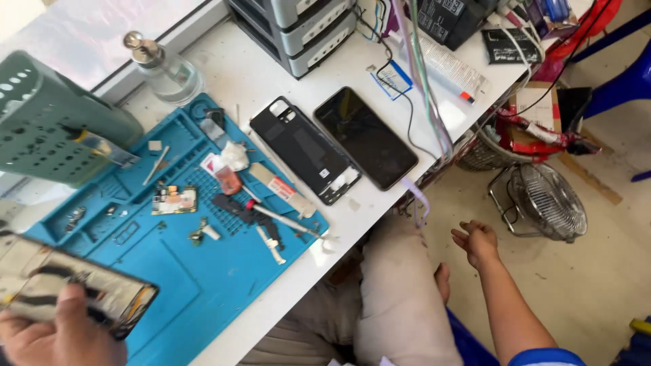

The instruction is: Cleaning a mobile phone screen and inspecting the internal components of a disassembled phone

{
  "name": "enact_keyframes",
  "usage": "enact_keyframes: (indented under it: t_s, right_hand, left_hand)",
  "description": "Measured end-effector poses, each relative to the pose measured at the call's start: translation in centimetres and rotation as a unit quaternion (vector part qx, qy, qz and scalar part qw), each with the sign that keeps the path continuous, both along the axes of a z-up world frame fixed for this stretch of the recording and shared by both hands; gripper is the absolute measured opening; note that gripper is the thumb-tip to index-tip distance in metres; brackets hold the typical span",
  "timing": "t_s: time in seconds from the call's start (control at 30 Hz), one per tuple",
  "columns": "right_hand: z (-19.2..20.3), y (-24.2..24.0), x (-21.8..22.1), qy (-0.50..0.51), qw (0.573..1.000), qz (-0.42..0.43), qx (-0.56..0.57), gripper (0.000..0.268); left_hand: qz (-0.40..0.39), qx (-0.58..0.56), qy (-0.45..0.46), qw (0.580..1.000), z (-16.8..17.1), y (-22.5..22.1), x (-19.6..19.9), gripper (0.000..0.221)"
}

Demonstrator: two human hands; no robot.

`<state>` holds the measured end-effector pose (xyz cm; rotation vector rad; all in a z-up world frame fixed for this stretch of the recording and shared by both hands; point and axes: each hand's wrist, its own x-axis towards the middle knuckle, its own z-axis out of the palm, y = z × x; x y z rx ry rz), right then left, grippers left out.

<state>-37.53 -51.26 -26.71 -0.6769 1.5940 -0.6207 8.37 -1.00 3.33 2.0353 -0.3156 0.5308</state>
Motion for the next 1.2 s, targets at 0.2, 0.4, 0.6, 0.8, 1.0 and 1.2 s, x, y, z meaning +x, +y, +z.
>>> enact_keyframes:
  t_s: [0.2, 0.4, 0.6, 0.8, 1.0, 1.2]
  right_hand:
    - [6.2, 4.5, 4.8, -0.002, 0.998, 0.008, -0.064, 0.029]
    - [10.9, 8.0, 8.4, -0.027, 0.989, 0.02, -0.141, 0.035]
    - [14.6, 10.6, 11.2, -0.067, 0.975, -0.03, -0.211, 0.032]
    - [19.2, 12.8, 13.5, -0.082, 0.91, -0.068, -0.401, 0.025]
    - [24.2, 17.5, 15.8, -0.086, 0.795, 0.028, -0.6, 0.014]
    - [27.8, 24.2, 21.2, -0.171, 0.691, 0.145, -0.687, 0.013]
  left_hand:
    - [-0.131, -0.103, 0.016, 0.986, 1.3, -1.3, 1.5, 0.031]
    - [-0.151, -0.125, 0.016, 0.98, 0.7, 0.4, 1.0, 0.043]
    - [-0.136, -0.221, 0.076, 0.963, -0.1, 0.0, 1.1, 0.036]
    - [-0.109, -0.233, 0.156, 0.954, 1.0, -0.9, 0.0, 0.03]
    - [-0.127, -0.176, 0.193, 0.957, 1.3, -1.2, -0.9, 0.031]
    - [-0.193, -0.253, 0.254, 0.913, 2.4, -1.9, -1.5, 0.035]
